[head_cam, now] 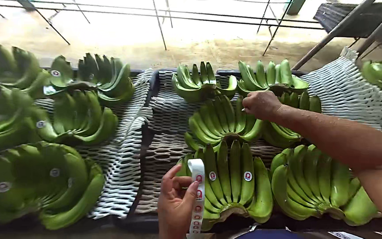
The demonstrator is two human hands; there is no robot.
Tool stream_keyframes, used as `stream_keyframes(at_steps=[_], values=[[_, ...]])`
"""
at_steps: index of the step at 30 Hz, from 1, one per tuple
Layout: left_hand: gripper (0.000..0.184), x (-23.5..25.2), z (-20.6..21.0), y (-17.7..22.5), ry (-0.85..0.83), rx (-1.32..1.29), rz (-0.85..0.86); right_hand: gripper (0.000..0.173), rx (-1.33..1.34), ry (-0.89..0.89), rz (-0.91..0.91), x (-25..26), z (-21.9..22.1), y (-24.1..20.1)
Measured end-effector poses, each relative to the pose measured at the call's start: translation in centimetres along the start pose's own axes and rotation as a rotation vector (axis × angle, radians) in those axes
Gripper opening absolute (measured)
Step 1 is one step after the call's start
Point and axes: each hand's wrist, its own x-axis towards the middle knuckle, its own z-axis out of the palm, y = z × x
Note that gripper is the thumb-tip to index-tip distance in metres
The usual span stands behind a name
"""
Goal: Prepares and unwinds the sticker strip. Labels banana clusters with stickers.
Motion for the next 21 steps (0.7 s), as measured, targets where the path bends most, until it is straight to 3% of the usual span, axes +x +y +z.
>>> stream_keyframes(at_steps=[4, 7, 10, 12, 14, 17, 19, 21], values=[[0.031, 0.8, 1.0, -0.3, -0.076, 0.058, 0.041, 0.01, -0.175, 0.087, -0.033, 0.1, 4.0, -1.2], [0.01, 1.5, 1.2, -0.7, -0.105, 0.064, 0.103, 0.017, -0.219, -0.092, 0.032, 0.3, 6.1, -1.6], [0.013, 2.1, 0.9, -0.5, -0.112, 0.039, 0.035, 0.02, -0.228, -0.256, 0.088, 0.4, 6.2, -1.5], [0.018, 2.2, 0.7, -0.2, -0.113, 0.015, -0.056, 0.035, -0.174, -0.321, 0.109, 0.1, 5.0, -1.7], [0.024, 2.2, 0.6, -0.2, -0.139, -0.037, -0.106, 0.034, -0.042, -0.151, -0.019, -1.2, 3.9, -2.2], [0.036, 2.1, 0.7, -0.6, -0.198, -0.053, -0.069, 0.02, 0.308, 0.194, -0.366, -4.1, 1.8, -6.0], [0.038, 2.0, 1.1, -0.9, -0.208, -0.031, -0.018, 0.023, 0.48, 0.236, -0.507, -5.9, 0.8, -9.6], [0.037, 1.8, 1.5, -1.0, -0.204, -0.012, 0.015, 0.028, 0.482, 0.267, -0.599, -6.9, 1.1, -12.0]])
